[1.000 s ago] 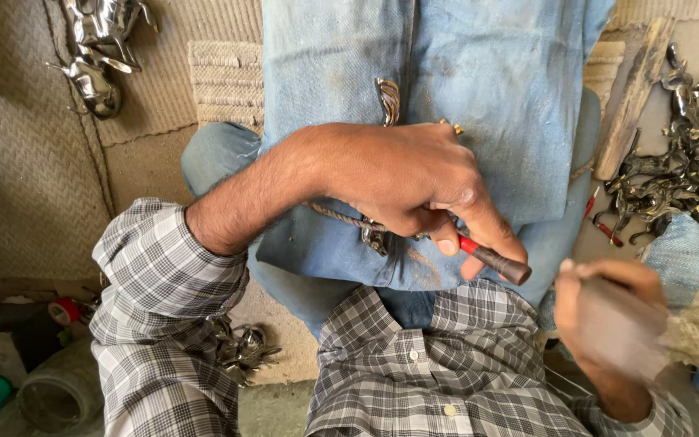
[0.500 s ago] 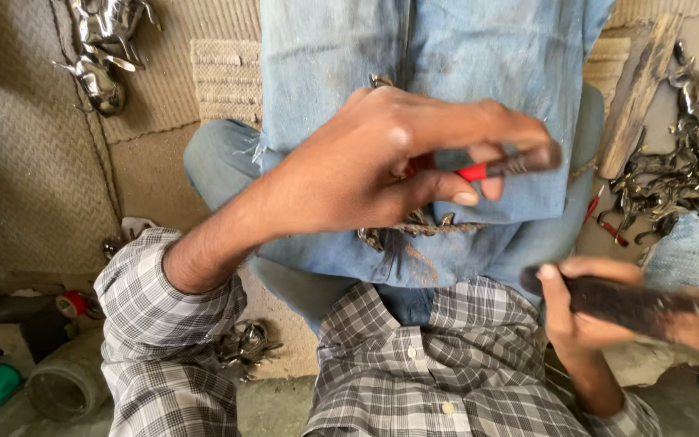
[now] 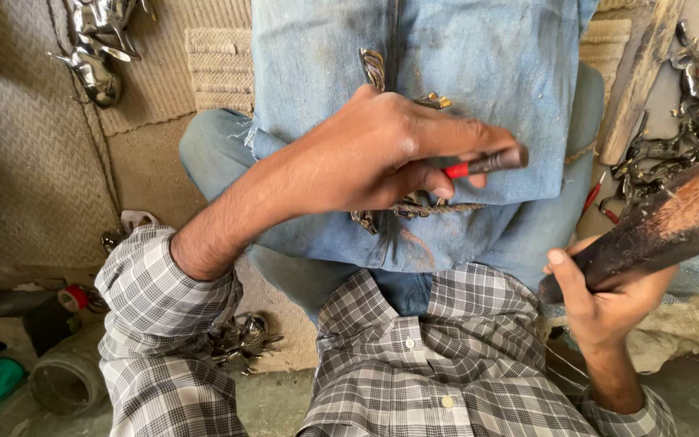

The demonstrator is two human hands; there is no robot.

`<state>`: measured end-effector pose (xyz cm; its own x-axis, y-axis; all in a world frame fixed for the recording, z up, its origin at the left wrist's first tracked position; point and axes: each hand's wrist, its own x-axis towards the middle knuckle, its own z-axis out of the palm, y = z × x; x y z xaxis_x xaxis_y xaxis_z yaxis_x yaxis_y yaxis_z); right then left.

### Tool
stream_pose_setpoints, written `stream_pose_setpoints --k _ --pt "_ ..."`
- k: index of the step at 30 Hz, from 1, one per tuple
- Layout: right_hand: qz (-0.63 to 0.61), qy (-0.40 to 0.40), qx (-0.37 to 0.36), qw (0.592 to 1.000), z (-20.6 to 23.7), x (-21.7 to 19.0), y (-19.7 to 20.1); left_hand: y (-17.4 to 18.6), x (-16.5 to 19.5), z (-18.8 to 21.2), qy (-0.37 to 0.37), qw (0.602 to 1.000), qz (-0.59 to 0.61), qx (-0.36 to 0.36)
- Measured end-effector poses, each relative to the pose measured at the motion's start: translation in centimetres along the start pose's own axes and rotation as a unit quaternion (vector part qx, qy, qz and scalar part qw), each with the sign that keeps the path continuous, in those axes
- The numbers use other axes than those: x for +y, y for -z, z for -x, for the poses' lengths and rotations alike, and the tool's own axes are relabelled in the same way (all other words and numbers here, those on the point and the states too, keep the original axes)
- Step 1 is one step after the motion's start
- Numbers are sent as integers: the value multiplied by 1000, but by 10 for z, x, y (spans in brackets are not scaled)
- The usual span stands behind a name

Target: The person sits cross-legged on the floor and uses a hammer and a metal punch to shape a small metal deer figurine. They repeatedly strike the punch with the hammer to refine the figurine's details.

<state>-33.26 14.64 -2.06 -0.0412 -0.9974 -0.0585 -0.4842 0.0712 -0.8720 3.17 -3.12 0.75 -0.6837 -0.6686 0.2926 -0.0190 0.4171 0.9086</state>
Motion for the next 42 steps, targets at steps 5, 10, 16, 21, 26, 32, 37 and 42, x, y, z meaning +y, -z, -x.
stream_pose_setpoints --k 5,10,16,21,26,32,37,42 --pt "22 -2 38 999 -6 -18 1 0 -4 0 -24 998 -15 -53" --pt "17 72 65 995 -9 -27 9 3 -8 -3 -59 996 -17 -63" --pt "12 79 67 995 -12 -33 18 6 -5 -3 -63 995 -10 -82" --pt "202 173 10 964 -29 -34 13 7 -1 -3 -48 995 -25 -87" --pt "58 67 16 996 -29 -26 17 2 8 13 -7 1000 -23 -7" --pt "-26 -1 9 1000 -32 -29 41 -5 1 20 -13 999 -12 49" --pt "185 157 -66 968 -71 -52 26 -5 1 18 30 998 -45 24" --pt "104 52 -90 989 -81 -77 6 -5 12 25 -29 992 -57 105"
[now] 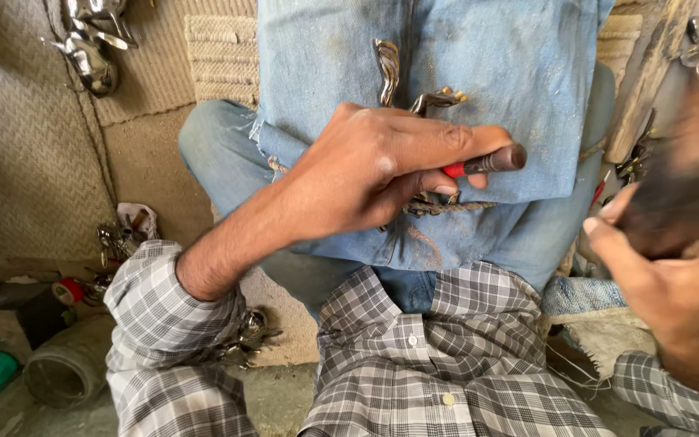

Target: The person sits cross-legged on the floor and uses a hammer and a metal punch to shape a small metal deer figurine. They repeatedly strike the punch with the hammer to refine the figurine's details.

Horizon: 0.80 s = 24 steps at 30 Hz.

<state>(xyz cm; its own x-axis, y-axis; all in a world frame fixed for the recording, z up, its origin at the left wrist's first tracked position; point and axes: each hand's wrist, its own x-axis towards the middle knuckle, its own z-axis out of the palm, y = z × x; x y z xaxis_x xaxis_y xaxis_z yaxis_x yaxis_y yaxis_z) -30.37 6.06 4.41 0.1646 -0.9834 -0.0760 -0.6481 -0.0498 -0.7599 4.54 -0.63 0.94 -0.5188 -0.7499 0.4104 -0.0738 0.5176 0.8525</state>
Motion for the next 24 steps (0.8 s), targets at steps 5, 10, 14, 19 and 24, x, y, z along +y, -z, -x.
stream_pose_setpoints --k 5,10,14,19,24 --pt "193 12 -66 979 -6 19 23 -8 5 9 72 997 9 31" --pt "107 -127 -133 977 -16 52 38 -17 8 19 96 989 40 103" --pt "166 -3 -180 970 -33 85 52 -23 15 25 135 978 41 151" --pt "207 -98 -161 960 -47 162 71 -34 24 29 139 963 28 230" --pt "294 -131 -156 934 -62 238 56 -46 27 36 154 948 17 280"
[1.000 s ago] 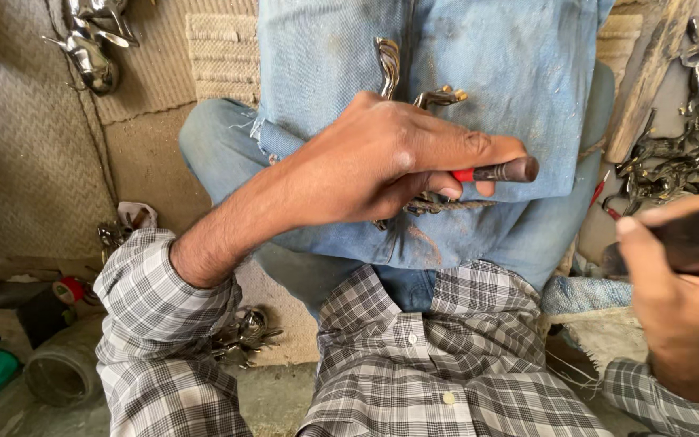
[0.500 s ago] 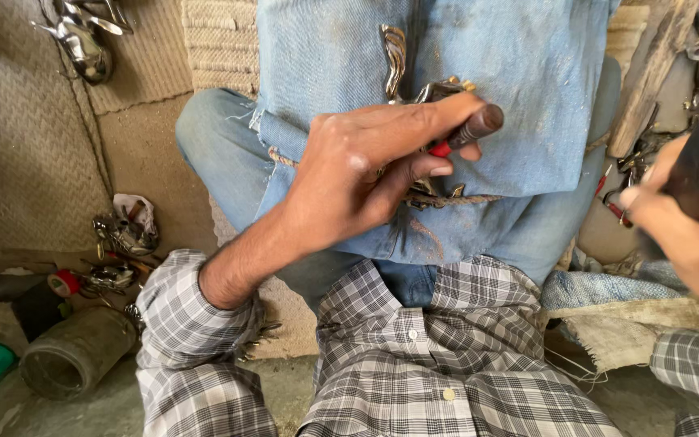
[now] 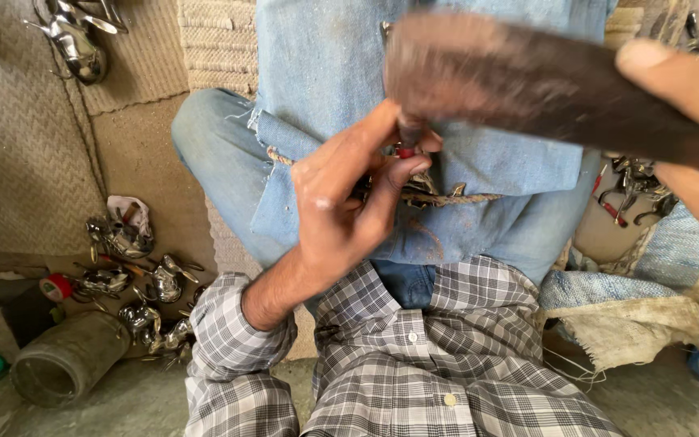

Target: The person sits cross-legged on the floor and uses a hammer and a metal punch to shape a small metal deer figurine. They repeatedly strike the punch with the hammer to refine the figurine's details.

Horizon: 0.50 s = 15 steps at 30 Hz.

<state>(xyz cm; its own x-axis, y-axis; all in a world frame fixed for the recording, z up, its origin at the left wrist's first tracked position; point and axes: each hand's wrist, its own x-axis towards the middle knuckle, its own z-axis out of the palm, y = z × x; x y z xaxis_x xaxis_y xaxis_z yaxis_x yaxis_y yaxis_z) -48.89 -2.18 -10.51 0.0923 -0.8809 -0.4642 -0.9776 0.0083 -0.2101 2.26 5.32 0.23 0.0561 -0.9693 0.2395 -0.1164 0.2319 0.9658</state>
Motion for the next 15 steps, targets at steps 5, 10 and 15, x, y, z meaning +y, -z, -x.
stream_pose_setpoints --k 5,10,15 --pt "23 -7 -7 1000 -17 4 -15 -6 -4 12 50 998 4 36" --pt "37 -1 -6 999 -23 -13 -12 -7 -6 17 63 996 46 46" --pt "40 10 -1 999 -23 -29 -6 -7 -8 16 63 996 34 47"
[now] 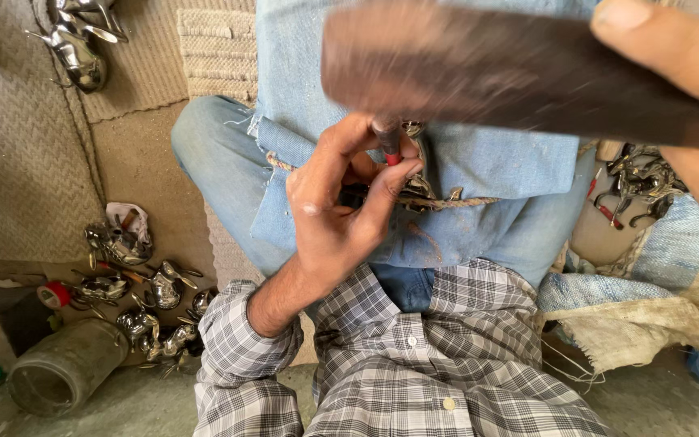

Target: The person sits cross-legged on the floor and uses a hammer and a metal punch to shape a small metal deer figurine. They repeatedly strike the punch with the hammer to refine the figurine's details.

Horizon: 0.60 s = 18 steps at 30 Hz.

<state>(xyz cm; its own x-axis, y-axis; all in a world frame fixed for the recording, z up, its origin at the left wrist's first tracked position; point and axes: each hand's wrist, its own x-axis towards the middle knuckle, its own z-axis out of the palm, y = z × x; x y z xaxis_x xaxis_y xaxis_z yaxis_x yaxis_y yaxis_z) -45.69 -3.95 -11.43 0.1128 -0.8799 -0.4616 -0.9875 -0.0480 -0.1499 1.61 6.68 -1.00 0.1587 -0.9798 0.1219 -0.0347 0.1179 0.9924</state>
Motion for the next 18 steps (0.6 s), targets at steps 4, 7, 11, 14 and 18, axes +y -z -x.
stream_pose_setpoints --k 4,7,11,14,18 --pt "1 15 1 1000 6 -8 7 1 2 -5 16 999 33 -1" --pt "-2 16 12 1000 13 -10 17 2 4 -15 43 996 75 -35" --pt "-6 16 20 1000 19 -13 36 12 6 -29 -43 989 8 -139" --pt "-13 18 27 999 29 -18 46 15 6 -36 -56 982 14 -181" --pt "-28 24 33 999 59 -21 54 14 8 -39 -43 981 17 -188"
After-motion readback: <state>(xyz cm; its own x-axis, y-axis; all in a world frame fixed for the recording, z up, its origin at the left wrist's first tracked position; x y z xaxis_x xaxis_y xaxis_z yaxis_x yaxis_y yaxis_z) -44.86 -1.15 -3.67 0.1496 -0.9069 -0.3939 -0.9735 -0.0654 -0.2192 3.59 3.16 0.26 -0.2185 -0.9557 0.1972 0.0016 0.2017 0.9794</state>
